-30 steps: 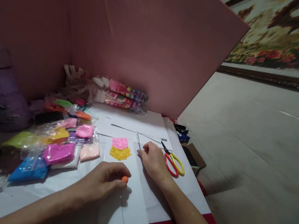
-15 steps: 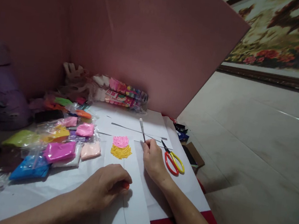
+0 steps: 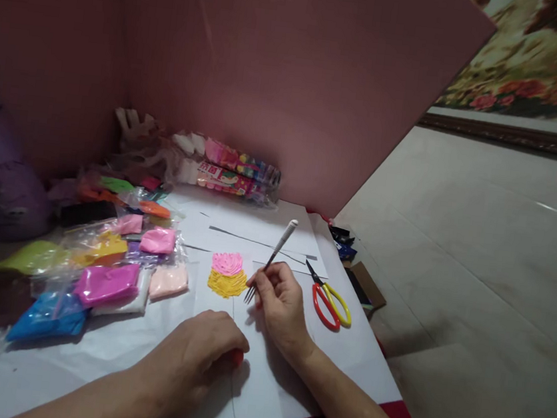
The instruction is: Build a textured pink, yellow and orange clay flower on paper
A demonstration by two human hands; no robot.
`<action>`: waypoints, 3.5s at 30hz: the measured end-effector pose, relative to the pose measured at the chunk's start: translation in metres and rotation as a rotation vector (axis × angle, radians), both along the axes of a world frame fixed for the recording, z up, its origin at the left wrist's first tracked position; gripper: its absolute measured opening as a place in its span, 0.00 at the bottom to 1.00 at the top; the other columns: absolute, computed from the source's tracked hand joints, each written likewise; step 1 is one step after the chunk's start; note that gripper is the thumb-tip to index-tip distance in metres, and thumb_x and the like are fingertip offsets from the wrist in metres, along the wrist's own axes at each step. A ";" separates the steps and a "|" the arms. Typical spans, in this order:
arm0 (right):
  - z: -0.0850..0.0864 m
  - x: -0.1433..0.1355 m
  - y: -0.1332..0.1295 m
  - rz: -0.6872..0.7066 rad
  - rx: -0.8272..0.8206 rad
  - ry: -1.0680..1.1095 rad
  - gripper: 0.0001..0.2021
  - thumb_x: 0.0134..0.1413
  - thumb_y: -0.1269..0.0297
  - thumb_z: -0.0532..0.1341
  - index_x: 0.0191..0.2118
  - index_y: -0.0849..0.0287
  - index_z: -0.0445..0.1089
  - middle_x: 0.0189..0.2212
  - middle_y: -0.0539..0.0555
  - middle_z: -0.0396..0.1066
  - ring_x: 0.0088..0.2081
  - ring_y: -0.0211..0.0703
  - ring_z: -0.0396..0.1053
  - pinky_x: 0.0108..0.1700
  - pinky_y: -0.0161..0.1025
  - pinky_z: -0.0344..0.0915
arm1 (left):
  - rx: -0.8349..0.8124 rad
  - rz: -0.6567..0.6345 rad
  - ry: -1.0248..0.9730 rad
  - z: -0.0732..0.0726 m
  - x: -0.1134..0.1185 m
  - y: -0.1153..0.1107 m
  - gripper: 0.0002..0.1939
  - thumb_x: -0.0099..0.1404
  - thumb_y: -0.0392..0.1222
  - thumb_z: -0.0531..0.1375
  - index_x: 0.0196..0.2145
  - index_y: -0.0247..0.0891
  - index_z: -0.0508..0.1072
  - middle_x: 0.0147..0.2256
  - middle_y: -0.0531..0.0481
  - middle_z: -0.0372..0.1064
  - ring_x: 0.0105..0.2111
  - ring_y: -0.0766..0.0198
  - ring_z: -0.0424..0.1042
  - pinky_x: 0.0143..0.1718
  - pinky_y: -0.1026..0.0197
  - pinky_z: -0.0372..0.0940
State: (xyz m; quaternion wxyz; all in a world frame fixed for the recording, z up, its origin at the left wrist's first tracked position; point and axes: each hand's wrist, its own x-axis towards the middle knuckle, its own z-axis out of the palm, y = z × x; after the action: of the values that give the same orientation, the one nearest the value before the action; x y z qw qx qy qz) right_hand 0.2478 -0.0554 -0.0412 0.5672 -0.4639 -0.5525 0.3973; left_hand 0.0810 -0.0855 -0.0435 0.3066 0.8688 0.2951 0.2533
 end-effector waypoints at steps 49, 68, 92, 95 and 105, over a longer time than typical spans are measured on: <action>-0.007 -0.011 -0.005 -0.049 -0.076 -0.273 0.04 0.55 0.67 0.56 0.33 0.57 0.58 0.16 0.44 0.64 0.16 0.36 0.65 0.21 0.33 0.64 | -0.124 0.046 0.103 0.009 0.000 0.003 0.09 0.60 0.34 0.53 0.34 0.38 0.72 0.32 0.47 0.72 0.32 0.59 0.68 0.35 0.57 0.62; -0.010 -0.002 0.001 -0.104 -0.005 0.014 0.07 0.56 0.62 0.58 0.36 0.57 0.58 0.26 0.46 0.66 0.19 0.30 0.63 0.17 0.28 0.65 | -0.185 0.045 0.099 0.011 0.000 0.006 0.09 0.62 0.40 0.54 0.34 0.38 0.73 0.33 0.48 0.72 0.33 0.60 0.68 0.35 0.59 0.61; -0.011 0.013 0.009 -0.189 0.039 -0.080 0.18 0.61 0.51 0.53 0.33 0.61 0.70 0.22 0.48 0.65 0.21 0.31 0.60 0.20 0.28 0.57 | -0.121 -0.037 -0.097 0.010 -0.002 0.005 0.05 0.59 0.34 0.55 0.28 0.39 0.61 0.28 0.53 0.64 0.29 0.64 0.62 0.30 0.62 0.57; -0.007 0.012 0.006 -0.164 0.059 -0.038 0.19 0.61 0.51 0.54 0.32 0.62 0.70 0.21 0.48 0.64 0.21 0.30 0.58 0.20 0.28 0.56 | -0.131 0.015 -0.098 0.010 -0.001 0.005 0.04 0.60 0.38 0.56 0.28 0.39 0.62 0.28 0.53 0.64 0.29 0.64 0.63 0.29 0.62 0.58; -0.002 0.007 0.000 -0.099 0.033 0.051 0.16 0.58 0.51 0.57 0.36 0.61 0.68 0.23 0.49 0.68 0.17 0.28 0.59 0.16 0.27 0.55 | -0.036 0.198 -0.195 0.000 -0.005 0.016 0.11 0.62 0.36 0.51 0.42 0.39 0.68 0.33 0.49 0.69 0.31 0.62 0.68 0.31 0.59 0.64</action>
State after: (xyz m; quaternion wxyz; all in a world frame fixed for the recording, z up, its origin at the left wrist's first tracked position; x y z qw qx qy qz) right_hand 0.2546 -0.0550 -0.0428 0.6076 -0.4707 -0.5208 0.3715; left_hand 0.0759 -0.0692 -0.0430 0.3227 0.8010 0.3527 0.3603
